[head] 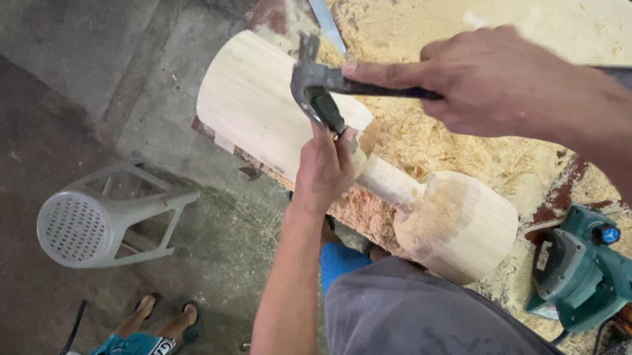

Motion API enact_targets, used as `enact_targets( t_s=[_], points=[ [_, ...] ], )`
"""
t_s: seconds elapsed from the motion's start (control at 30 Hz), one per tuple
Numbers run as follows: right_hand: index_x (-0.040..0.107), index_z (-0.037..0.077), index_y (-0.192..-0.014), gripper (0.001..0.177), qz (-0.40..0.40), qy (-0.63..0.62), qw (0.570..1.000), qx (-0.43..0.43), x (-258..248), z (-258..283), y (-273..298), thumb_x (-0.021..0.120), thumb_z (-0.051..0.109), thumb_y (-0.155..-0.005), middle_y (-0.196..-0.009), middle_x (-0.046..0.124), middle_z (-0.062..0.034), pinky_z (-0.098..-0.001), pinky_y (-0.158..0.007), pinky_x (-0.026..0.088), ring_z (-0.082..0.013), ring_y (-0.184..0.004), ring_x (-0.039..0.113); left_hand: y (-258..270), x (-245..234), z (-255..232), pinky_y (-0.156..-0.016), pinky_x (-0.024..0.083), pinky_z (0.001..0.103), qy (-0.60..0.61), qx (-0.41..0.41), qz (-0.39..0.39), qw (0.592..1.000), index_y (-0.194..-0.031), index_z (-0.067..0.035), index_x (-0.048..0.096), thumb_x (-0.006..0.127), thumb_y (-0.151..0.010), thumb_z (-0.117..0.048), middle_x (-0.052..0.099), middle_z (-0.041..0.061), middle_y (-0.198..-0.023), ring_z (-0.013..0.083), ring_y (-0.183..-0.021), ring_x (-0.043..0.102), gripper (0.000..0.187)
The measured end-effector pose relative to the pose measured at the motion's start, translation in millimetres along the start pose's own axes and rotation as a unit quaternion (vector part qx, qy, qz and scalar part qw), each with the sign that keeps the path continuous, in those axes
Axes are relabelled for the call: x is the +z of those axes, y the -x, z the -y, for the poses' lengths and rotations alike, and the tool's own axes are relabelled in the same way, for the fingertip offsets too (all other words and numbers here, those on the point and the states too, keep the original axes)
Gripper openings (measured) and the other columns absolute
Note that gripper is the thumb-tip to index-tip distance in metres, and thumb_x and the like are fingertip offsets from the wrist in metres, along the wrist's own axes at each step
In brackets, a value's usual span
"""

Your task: The person uses a chisel and hammer to carve a cylindrical wooden object on a workbench. They repeatedly strike the chisel to remove wood shavings and shape the piece.

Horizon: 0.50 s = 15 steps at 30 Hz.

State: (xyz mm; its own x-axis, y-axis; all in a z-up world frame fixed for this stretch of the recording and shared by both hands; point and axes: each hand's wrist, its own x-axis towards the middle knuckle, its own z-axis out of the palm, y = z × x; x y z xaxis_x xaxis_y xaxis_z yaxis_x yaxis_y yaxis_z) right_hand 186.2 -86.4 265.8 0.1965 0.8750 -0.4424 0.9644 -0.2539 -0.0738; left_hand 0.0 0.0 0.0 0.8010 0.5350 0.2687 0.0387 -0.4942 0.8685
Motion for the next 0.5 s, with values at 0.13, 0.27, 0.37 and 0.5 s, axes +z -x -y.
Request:
enact_targets(
  t_s=[0.13,0.27,0.37,0.5],
  points=[
    [0.036,0.053,-0.154,0.061,-0.056,-0.319,0.935,0.145,16.3,-4.3,12.6,0.058,0.024,-0.105,-0.075,0.066,-0.0148,-0.0418,-0.065,0.056,-0.0289,-0.066,0.065,8.5,5.3,4.8,-0.060,0.052,0.054,0.010,0.001,0.009,1.000,-0.155,-0.012,0.011,0.060,-0.109,-0.007,0.068,0.019,-0.087,0.0446,-0.074,0.070,0.068],
    [0.032,0.054,-0.158,0.084,-0.062,-0.211,0.974,0.051,20.3,-8.0,6.8,0.068,0.015,-0.093,-0.068,0.065,-0.0118,-0.0418,-0.056,0.051,-0.0215,-0.057,0.059,0.9,-3.8,0.3,-0.061,0.053,0.053,-0.012,-0.015,-0.013,1.000,-0.148,-0.005,0.021,0.062,-0.103,-0.006,0.070,0.022,-0.089,0.0472,-0.077,0.070,0.061],
    [0.038,0.055,-0.157,0.075,-0.025,-0.031,0.999,0.011,15.0,-17.8,9.0,0.067,0.018,-0.098,-0.069,0.065,-0.0069,-0.0378,-0.055,0.054,-0.0172,-0.057,0.061,-1.8,-4.2,-5.5,-0.062,0.055,0.051,0.007,-0.100,0.010,0.995,-0.138,-0.003,0.035,0.065,-0.101,-0.007,0.071,0.021,-0.084,0.0456,-0.077,0.072,0.048],
    [0.051,0.034,-0.155,0.054,-0.227,-0.306,0.924,0.032,10.1,-26.9,19.8,0.063,0.022,-0.103,-0.083,0.070,-0.0061,-0.0385,-0.066,0.055,-0.0207,-0.067,0.065,2.9,-0.7,-5.8,-0.060,0.054,0.051,0.022,-0.084,-0.003,0.996,-0.136,-0.001,0.037,0.065,-0.100,-0.008,0.072,0.022,-0.087,0.0451,-0.076,0.072,0.047]
  ],
)
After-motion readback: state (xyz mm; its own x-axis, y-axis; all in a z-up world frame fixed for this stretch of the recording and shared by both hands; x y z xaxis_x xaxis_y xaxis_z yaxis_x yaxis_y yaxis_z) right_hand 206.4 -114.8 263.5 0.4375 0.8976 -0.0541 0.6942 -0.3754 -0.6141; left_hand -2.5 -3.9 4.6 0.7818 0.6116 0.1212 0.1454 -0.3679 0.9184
